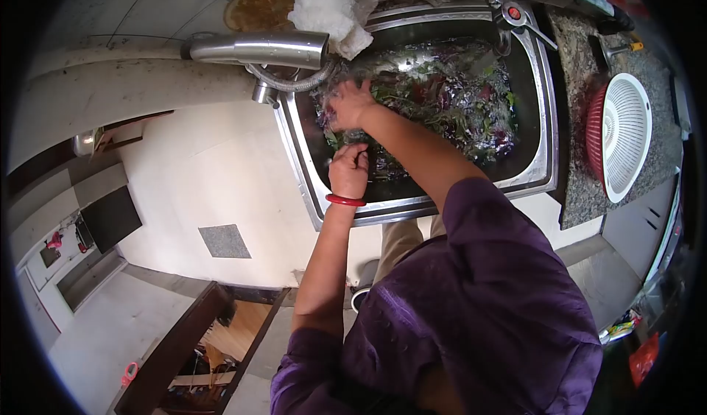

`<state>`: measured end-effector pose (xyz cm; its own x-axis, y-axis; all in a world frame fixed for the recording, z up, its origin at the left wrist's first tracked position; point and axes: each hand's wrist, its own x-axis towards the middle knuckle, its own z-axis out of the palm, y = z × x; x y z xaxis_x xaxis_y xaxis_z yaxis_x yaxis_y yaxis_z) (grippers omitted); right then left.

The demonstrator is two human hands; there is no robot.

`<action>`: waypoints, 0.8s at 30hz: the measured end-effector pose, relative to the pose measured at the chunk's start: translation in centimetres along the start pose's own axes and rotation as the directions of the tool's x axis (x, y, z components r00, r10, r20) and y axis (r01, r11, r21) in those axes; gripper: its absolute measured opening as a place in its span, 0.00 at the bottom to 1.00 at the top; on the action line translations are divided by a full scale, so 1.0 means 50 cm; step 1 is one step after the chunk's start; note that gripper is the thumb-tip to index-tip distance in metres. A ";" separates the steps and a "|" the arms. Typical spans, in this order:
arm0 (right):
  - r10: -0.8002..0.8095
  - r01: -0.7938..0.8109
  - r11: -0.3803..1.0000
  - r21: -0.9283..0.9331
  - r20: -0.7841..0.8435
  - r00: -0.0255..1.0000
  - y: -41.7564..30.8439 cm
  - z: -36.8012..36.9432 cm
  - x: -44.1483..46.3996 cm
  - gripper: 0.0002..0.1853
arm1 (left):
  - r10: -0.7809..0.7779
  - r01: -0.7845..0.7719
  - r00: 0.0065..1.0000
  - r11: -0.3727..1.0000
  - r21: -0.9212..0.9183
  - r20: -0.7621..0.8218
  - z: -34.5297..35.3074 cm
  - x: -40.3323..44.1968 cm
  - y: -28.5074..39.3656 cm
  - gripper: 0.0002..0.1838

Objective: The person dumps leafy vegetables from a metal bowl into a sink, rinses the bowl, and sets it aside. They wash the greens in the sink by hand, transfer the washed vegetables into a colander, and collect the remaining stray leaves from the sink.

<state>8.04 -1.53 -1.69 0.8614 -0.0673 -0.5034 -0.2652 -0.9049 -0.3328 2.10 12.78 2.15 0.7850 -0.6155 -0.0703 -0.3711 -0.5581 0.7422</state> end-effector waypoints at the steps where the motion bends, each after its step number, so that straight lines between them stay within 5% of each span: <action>1: -0.110 0.110 0.990 -0.091 0.010 0.994 -0.004 0.022 -0.014 0.28 | -0.018 0.018 1.000 1.000 0.004 -0.014 -0.009 0.003 0.004 0.08; 3: -0.320 0.321 0.905 -0.278 0.053 0.946 0.016 0.071 -0.055 0.23 | 0.006 -0.006 1.000 1.000 0.001 -0.024 -0.020 0.006 0.007 0.09; 9: -0.504 0.497 0.797 -0.343 0.075 0.860 0.153 0.056 -0.175 0.13 | -0.041 0.021 0.994 0.979 0.203 0.097 -0.004 0.044 -0.019 0.21; 11: -0.440 0.356 0.858 -0.371 -0.170 0.882 0.234 0.045 -0.125 0.17 | -0.087 0.044 0.986 0.959 0.278 0.145 0.032 0.067 -0.049 0.28; 14: -0.030 -0.014 0.984 -0.175 -0.247 0.969 0.302 -0.038 -0.151 0.24 | -0.249 0.192 0.925 0.959 0.209 0.289 0.090 0.095 -0.095 0.35; 16: 0.278 -0.271 0.961 0.061 -0.234 0.932 0.353 -0.034 -0.176 0.28 | -0.396 0.429 0.801 0.903 0.032 0.449 0.110 0.101 -0.078 0.38; 19: 0.543 -0.530 0.815 0.234 0.010 0.840 0.416 -0.037 -0.241 0.31 | -0.468 0.647 0.633 0.757 -0.089 0.616 0.171 0.093 -0.116 0.42; 21: 0.500 -0.519 0.801 0.298 0.143 0.854 0.440 -0.010 -0.265 0.33 | -0.456 0.776 0.556 0.585 -0.237 0.695 0.228 0.081 -0.158 0.43; 22: 0.470 -0.513 0.793 0.330 0.205 0.858 0.452 0.012 -0.270 0.34 | -0.500 0.863 0.439 0.465 -0.196 0.746 0.207 0.086 -0.098 0.43; 24: 0.309 -0.552 0.568 0.611 0.463 0.831 0.445 0.057 -0.268 0.37 | -0.506 0.910 0.409 0.286 -0.299 0.759 0.265 0.084 -0.125 0.43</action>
<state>-10.62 -19.58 -4.62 0.4332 -0.1412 -0.8902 -0.8903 -0.2206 -0.3983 1.14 6.28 -11.61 0.1320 -0.3915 -0.9107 0.7570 -0.5533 0.3476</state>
